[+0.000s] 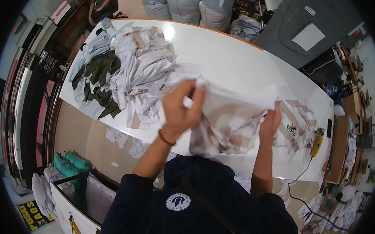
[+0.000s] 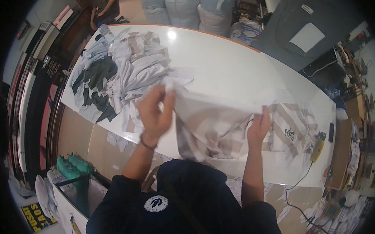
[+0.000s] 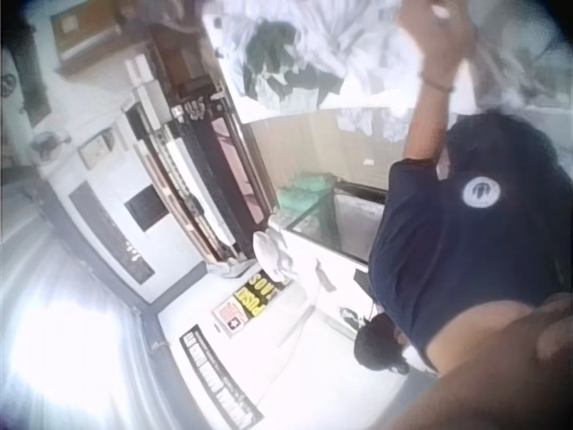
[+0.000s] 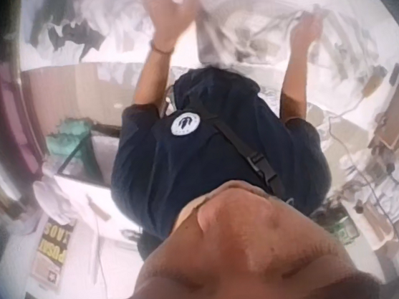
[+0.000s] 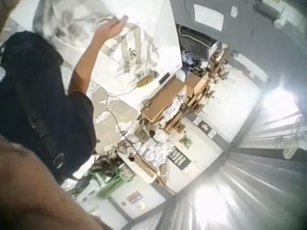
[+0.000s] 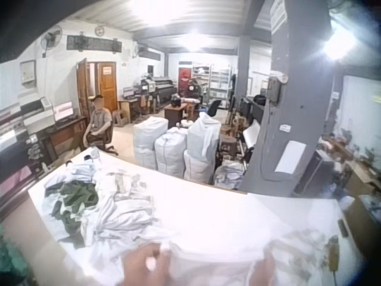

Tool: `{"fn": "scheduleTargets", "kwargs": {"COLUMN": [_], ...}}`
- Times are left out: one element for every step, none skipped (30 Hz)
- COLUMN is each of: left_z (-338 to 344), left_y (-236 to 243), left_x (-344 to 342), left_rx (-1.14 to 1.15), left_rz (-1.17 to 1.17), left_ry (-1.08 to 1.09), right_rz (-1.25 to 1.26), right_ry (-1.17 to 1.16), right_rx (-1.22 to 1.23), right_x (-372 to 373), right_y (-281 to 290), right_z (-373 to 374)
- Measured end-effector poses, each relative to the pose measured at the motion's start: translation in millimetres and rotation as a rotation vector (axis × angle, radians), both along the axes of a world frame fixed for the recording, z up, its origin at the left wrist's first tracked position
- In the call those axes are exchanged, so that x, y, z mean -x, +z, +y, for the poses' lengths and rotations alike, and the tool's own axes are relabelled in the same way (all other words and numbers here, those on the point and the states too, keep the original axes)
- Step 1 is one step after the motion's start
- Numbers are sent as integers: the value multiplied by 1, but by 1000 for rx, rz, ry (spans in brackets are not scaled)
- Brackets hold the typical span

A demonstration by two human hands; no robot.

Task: The person uses a yellow electric fabric cutter to cut a green fabric piece on a white table, following a pattern. They repeatedly reposition the fabric and trim edges, then fold and stack the cut pieces.

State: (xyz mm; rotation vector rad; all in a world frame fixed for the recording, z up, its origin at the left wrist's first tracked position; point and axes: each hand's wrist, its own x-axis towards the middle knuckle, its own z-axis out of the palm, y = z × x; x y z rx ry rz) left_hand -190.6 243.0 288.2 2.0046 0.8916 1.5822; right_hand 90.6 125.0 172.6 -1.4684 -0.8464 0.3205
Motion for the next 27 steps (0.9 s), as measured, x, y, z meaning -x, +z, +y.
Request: {"fn": "scheduleTargets", "kwargs": {"left_z": [13, 20, 24, 25, 24, 24, 26, 28, 23, 18, 13, -2, -13, -20, -33, -45, -53, -56, -57, -56, -53, -44, -33, -22, -6, 13, 29], "left_y": [13, 24, 35, 48, 62, 73, 81, 88, 86, 84, 81, 76, 61, 50, 34, 35, 7, -33, -59, -79, -98, -118, -137, -150, -154, -158, -165], "left_x": [-1, 0, 0, -4, -6, -7, -8, -5, -3, -3, -1, 5, 4, 2, -3, 4, -2, -5, -1, 4, 9, 14, 21, 27, 36, 47, 64], "left_rx": [-7, 31, 69, -43, -152, -262, -326, -387, -301, -207, -108, 106, 181, 23, 129, 379, 375, 377, 395, 408, 423, 481, 533, 581, 629, 670, 593], "left_rz": [-57, -73, -87, -107, -125, -143, -121, -93, -105, -126, -146, -123, -128, -14, -11, 201, 332, 464, 592, 720, 847, 729, 608, 486, 600, 706, 599], "left_ry": [6, -21, -49, -47, -34, -21, -60, -87, -197, -306, -398, -526, -699, -762, -926, -1006, -984, -953, -954, -958, -960, -942, -920, -900, -809, -719, -693], "right_rz": [-27, 125, 277, 424, 443, 454, 485, 530, 607, 679, 578, 477, 381, 418, 605, 352, 292, 241, 390, 423, 459, 382, 390, 403, 501, 591, 678], "right_ry": [-27, -31, -32, -33, 238, 514, 660, 822, 854, 883, 832, 779, 731, 759, 822, 600, 546, 500, 628, 725, 821, 889, 721, 556, 611, 665, 723], "right_rx": [-55, -207, -359, -512, -627, -734, -827, -905, -976, -1046, -995, -943, -891, -924, -975, -847, -823, -796, -869, -890, -904, -868, -816, -748, -672, -593, -509], "right_x": [-10, -12, -12, -13, -16, -21, -21, -20, -12, -8, -10, -18, -26, -33, -28, -55, -68, -81, -75, -68, -61, -53, -57, -61, -52, -32, -8], "right_y": [12, 27, 43, 60, 77, 95, 111, 124, 135, 140, 139, 136, 133, 126, 127, 108, 99, 90, 101, 108, 116, 120, 103, 84, 67, 56, 50], "right_z": [5, 12, 17, 17, 14, 11, 6, 3, -2, -9, -16, -27, -36, -40, -47, -57, -63, -66, -68, -65, -62, -54, -56, -60, -55, -50, -43]}}
